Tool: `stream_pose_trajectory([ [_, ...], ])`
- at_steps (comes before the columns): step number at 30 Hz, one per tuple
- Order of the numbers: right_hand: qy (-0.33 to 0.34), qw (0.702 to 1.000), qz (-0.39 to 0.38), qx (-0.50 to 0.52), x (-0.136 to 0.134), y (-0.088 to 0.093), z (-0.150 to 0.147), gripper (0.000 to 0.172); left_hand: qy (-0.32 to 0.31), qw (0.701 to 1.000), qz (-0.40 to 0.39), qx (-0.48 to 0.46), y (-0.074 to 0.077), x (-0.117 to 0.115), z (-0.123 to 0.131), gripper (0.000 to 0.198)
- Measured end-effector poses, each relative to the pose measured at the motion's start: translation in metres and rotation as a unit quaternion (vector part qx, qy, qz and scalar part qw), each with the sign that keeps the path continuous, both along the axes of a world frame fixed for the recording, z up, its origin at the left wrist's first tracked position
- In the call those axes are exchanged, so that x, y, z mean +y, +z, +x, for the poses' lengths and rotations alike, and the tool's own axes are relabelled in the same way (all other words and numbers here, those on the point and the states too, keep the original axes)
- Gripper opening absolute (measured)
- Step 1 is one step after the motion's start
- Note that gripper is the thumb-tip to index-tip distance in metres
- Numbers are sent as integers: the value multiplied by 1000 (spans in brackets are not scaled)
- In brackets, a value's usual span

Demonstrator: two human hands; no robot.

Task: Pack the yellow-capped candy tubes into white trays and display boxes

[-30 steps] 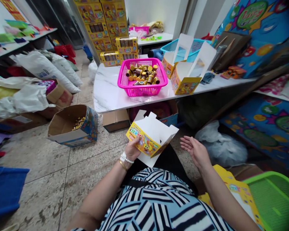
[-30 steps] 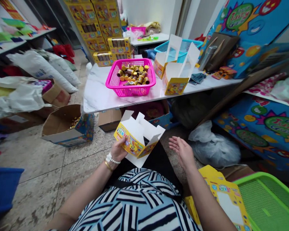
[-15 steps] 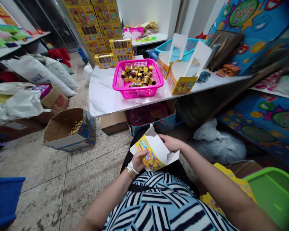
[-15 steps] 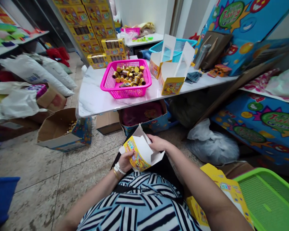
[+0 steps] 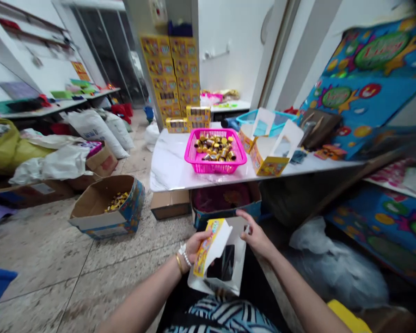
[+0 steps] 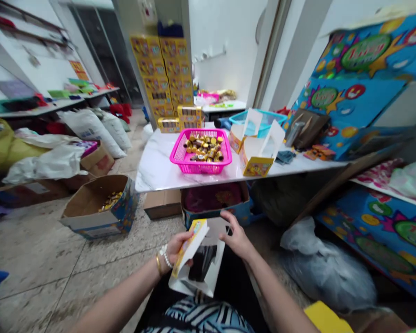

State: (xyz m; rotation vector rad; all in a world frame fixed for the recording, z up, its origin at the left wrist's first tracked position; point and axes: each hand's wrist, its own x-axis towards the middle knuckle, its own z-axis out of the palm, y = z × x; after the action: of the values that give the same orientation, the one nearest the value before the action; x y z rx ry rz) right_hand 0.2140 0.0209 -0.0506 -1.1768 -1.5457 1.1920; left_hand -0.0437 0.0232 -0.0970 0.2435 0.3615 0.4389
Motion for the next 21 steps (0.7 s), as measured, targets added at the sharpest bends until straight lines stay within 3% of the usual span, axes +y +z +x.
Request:
stream_pose_trajectory([
  [3,-1,999,30,-23,-1,-6,-1,80,-28,997,46,60,12,19,12,43],
  [5,-42,996,54,-58,-14,-2,3,63,-24,982,131,131,29,33,17,46],
  [7,-119,982,92,-110,-35,8,11,47,9,940,256,224,49,44,16,47],
  [9,-218,951,133,-176,-58,19,21,42,79,869,367,323,64,48,13,49],
  [12,-325,896,140,-268,-89,26,32,48,195,812,380,397,72,28,9,39],
  [13,-335,890,121,-286,-97,24,33,49,246,774,392,431,72,13,9,34],
  [14,-335,889,97,-296,-104,21,33,49,324,681,443,485,72,-6,9,30],
  [15,-326,894,72,-301,-110,17,31,49,361,577,515,521,72,-28,11,27],
  [17,-305,902,36,-304,-116,10,26,48,340,418,676,503,76,-72,18,23],
  [18,-298,903,25,-307,-117,8,24,48,304,354,758,456,78,-90,22,27],
  [19,-295,903,16,-311,-117,7,21,48,262,299,810,432,79,-104,28,33],
  [20,-293,902,9,-316,-116,7,20,49,220,262,838,426,81,-113,34,40],
  [21,-292,902,0,-319,-114,7,18,50,179,244,847,438,80,-117,40,47],
])
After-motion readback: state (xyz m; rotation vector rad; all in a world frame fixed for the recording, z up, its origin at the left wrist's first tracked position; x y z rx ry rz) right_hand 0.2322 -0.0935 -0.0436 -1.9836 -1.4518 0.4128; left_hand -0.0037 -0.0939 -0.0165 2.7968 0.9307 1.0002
